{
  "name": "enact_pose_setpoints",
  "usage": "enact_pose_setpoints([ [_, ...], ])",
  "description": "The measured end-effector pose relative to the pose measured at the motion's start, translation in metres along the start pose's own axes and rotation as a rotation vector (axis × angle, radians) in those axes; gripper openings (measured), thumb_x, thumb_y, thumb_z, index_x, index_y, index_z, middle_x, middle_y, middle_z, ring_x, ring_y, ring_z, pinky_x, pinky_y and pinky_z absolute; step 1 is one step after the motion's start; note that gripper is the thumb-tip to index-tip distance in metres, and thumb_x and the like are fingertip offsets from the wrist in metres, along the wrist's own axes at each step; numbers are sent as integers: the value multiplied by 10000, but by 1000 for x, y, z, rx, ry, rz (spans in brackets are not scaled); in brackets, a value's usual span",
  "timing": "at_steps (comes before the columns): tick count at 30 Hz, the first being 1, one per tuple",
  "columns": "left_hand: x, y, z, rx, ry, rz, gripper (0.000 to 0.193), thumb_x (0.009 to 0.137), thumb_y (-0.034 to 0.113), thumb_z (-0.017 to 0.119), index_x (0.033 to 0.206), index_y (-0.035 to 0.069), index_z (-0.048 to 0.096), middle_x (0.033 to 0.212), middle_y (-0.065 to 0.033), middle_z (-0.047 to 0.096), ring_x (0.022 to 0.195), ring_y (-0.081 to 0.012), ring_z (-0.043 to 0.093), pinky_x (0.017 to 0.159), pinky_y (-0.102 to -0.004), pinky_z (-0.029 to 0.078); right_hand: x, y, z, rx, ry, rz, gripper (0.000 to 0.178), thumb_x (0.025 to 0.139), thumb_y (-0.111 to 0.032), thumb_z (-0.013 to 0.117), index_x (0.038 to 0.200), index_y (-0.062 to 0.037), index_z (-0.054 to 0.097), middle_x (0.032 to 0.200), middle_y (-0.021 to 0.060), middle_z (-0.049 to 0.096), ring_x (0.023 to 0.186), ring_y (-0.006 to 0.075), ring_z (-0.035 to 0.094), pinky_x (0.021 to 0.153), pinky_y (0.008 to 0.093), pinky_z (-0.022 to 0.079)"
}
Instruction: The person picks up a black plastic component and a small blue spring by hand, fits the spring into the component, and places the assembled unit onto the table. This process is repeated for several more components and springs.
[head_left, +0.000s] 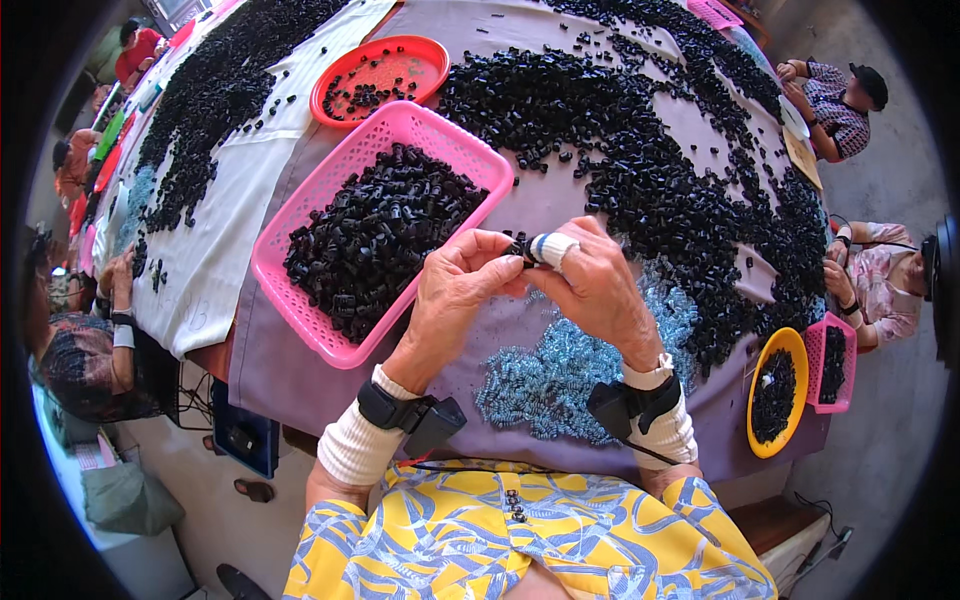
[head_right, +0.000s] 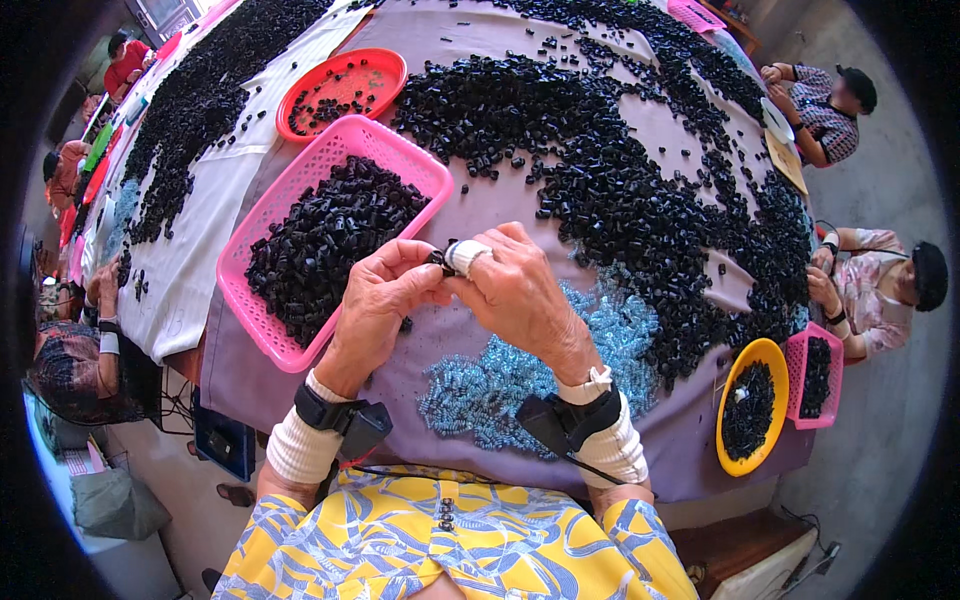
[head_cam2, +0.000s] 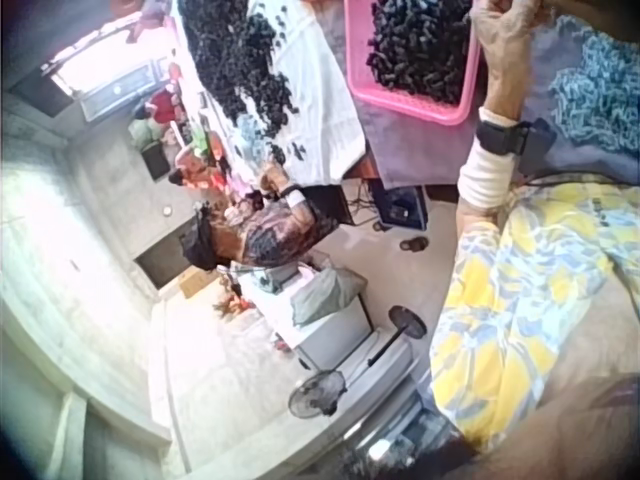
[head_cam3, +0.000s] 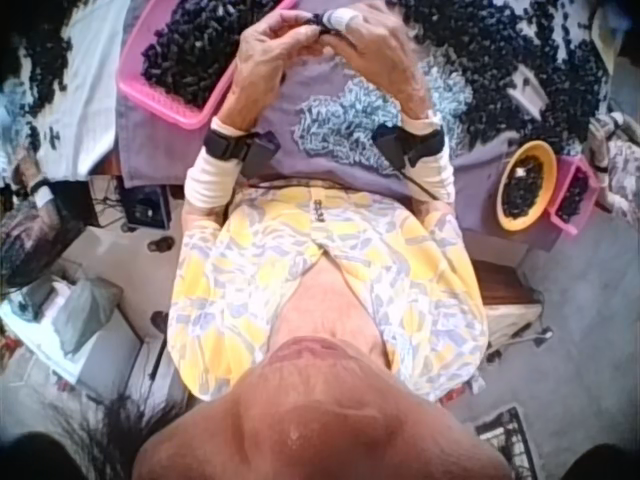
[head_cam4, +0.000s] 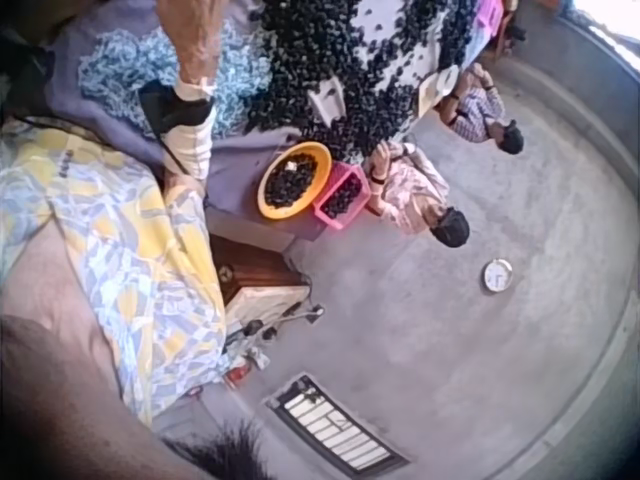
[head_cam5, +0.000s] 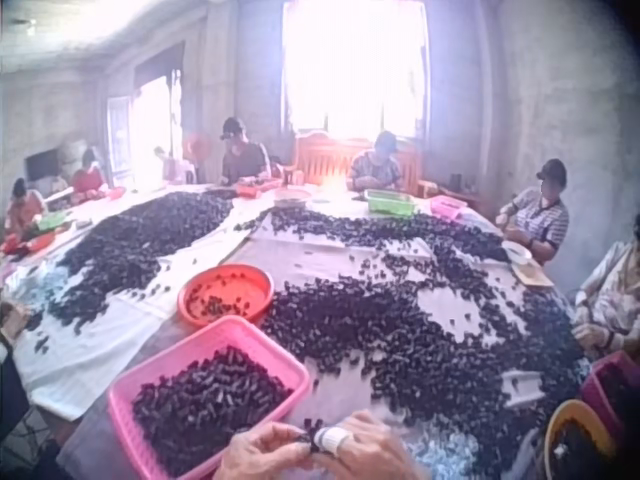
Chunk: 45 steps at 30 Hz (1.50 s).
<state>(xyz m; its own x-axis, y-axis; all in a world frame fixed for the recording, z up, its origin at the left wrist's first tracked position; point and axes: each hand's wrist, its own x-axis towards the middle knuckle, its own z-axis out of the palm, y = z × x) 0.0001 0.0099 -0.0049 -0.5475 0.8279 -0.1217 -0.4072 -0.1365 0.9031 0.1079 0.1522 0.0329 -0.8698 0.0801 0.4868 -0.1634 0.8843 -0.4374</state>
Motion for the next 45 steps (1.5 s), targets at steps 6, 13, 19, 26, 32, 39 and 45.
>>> enact_pose_setpoints([
  [6,3,-3,3,-261,11,16,190,867,38,590,1050,-5,560,945,-82,621,822,-157,639,765,-327,553,-3,-2,16,52,179,54,120,739,-84,660,770,-4,578,748,133,610,732,303,587,732,383,438],
  [13,3,-7,1,-324,-1,11,184,873,27,580,1053,-3,560,945,-92,632,819,-173,647,759,-325,551,-1,1,7,-34,115,-61,113,769,-68,641,837,9,592,718,119,580,692,297,567,722,385,435],
  [19,1,-7,3,-218,18,56,209,861,39,612,1059,-9,566,896,-80,660,764,-149,649,730,-283,540,4,3,1,-67,143,-13,115,771,-79,651,825,4,592,718,115,579,700,287,566,732,382,428],
  [26,-1,-7,8,-1,59,164,217,857,76,634,1046,-30,607,825,-35,653,721,-68,595,681,-203,490,10,-4,-3,-198,45,-39,109,772,-100,658,779,-23,581,721,100,585,703,261,569,794,392,405],
  [32,0,-11,4,78,94,210,202,852,55,623,1033,-35,619,816,-29,653,716,-58,581,669,-194,480,13,-7,-1,-324,3,-130,84,751,-71,634,740,-40,556,713,86,564,722,245,564,810,389,401],
  [39,-2,-12,5,173,123,214,195,812,-1,621,1003,-26,650,817,-25,658,706,-43,559,645,-196,465,12,-4,3,-245,-39,-139,67,716,-33,614,737,-27,550,715,92,548,714,253,550,794,388,409],
  [45,-3,-14,8,151,133,202,197,805,-9,623,999,-25,650,803,-8,652,702,-39,546,640,-194,456,7,-2,6,-284,10,-125,75,733,-51,624,726,-28,553,693,92,553,705,254,556,790,387,409],
])
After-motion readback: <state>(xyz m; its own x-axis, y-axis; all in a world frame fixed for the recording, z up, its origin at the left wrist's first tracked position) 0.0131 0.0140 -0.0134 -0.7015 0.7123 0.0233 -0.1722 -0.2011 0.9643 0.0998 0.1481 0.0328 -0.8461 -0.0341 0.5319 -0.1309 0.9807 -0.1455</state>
